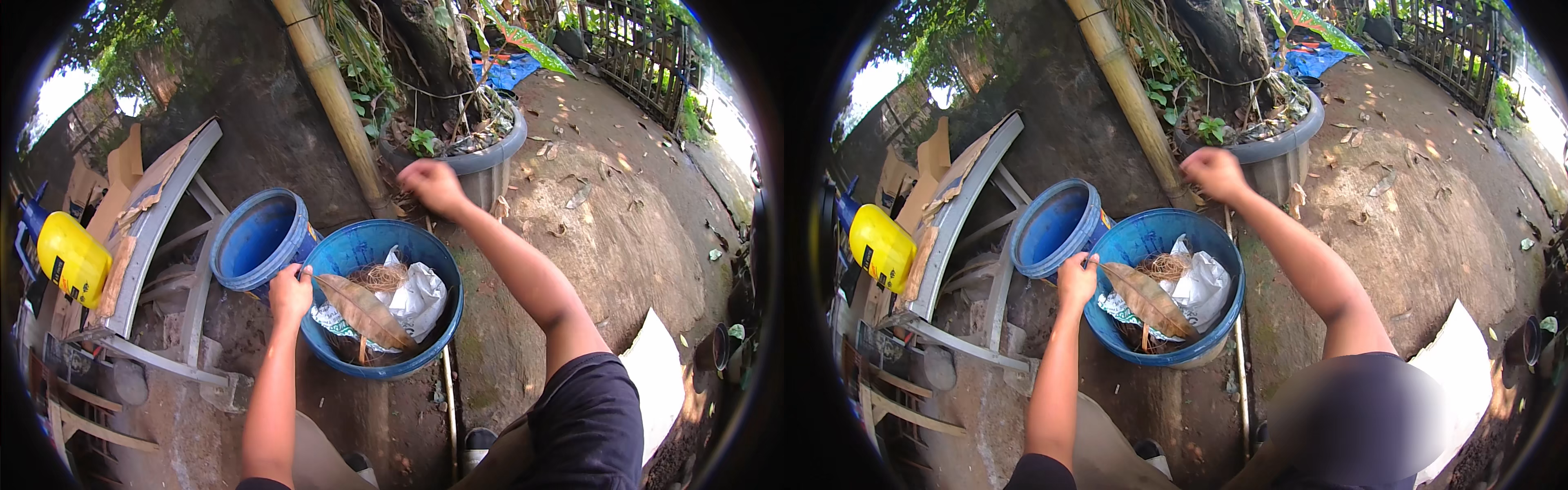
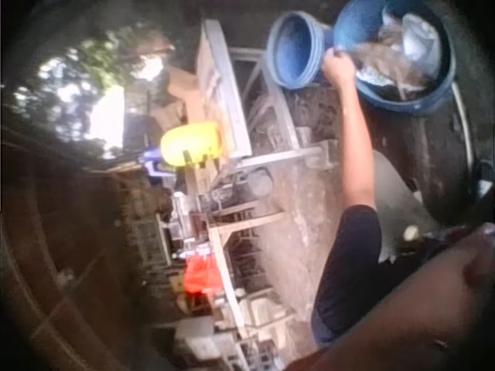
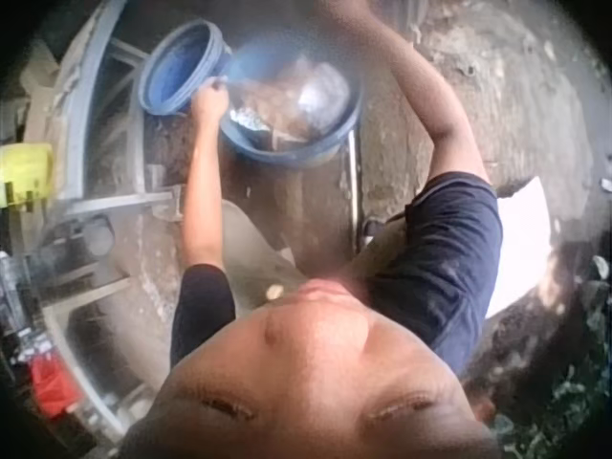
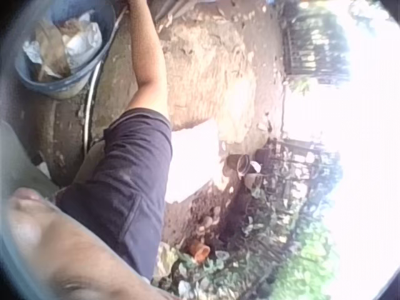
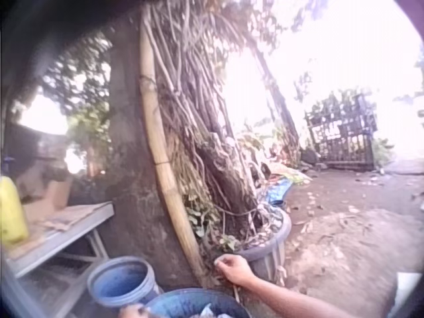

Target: The person assembles a manual garden sprayer by inserting a clear tube into a blue pump head, attaching the head to a yellow bottle, and tightening the connection. They then pump the handle to pressurize the unit and place it on a wooden bench.

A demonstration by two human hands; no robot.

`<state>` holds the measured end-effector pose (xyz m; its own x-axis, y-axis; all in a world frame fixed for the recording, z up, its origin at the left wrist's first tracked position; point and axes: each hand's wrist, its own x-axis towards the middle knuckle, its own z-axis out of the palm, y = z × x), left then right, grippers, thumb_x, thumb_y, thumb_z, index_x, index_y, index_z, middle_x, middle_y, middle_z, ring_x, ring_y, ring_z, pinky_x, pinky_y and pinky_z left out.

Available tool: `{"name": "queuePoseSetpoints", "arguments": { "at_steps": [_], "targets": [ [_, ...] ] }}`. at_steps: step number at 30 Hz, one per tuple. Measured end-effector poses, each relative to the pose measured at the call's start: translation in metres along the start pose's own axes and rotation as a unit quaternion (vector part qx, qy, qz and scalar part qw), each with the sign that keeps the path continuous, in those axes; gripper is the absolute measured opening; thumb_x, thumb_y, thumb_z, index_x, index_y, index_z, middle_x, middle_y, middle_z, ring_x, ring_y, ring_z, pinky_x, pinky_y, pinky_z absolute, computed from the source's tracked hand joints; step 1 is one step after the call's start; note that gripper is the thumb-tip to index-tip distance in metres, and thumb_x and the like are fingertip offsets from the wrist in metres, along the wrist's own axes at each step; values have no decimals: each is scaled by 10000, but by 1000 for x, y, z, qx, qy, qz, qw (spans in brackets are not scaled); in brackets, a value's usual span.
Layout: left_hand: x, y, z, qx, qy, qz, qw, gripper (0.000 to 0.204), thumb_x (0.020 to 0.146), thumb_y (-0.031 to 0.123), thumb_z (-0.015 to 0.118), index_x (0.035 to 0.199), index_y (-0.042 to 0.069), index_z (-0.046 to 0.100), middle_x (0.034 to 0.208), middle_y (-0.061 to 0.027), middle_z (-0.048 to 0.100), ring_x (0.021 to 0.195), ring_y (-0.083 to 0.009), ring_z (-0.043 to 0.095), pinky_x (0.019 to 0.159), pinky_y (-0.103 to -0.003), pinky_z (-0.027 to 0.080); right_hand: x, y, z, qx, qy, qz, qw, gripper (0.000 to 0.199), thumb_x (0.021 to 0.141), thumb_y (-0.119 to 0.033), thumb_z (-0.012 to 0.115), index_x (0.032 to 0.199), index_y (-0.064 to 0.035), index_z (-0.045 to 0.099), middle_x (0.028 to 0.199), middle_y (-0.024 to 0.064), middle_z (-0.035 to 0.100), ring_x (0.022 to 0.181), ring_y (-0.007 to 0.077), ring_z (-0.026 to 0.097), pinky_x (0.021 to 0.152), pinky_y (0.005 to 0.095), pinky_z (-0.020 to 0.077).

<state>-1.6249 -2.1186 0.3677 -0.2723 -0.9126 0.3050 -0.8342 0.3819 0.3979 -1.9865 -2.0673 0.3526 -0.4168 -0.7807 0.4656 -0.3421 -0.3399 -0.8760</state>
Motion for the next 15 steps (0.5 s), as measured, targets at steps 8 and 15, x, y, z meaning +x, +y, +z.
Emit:
{"name": "queuePoseSetpoints", "arguments": {
  "at_steps": [8,15],
  "targets": [
    [2,0,3,-35,4,17,999,339,946,346,674,1098,50,735,997,-237,727,967,-429,691,850,-487,531,36,126,-168,-259,349,232,870,643,950,-409,636,1370,53,483,1252,300,631,1145,433,634,1019,448,481],
    [2,-9,2,-50,-2,7,999,326,940,325,688,1108,48,732,1006,-231,730,976,-414,698,842,-467,533,-6,159,-148,-245,386,171,872,401,996,-410,595,885,-59,753,820,184,725,783,316,707,760,426,522]
  ]
}}
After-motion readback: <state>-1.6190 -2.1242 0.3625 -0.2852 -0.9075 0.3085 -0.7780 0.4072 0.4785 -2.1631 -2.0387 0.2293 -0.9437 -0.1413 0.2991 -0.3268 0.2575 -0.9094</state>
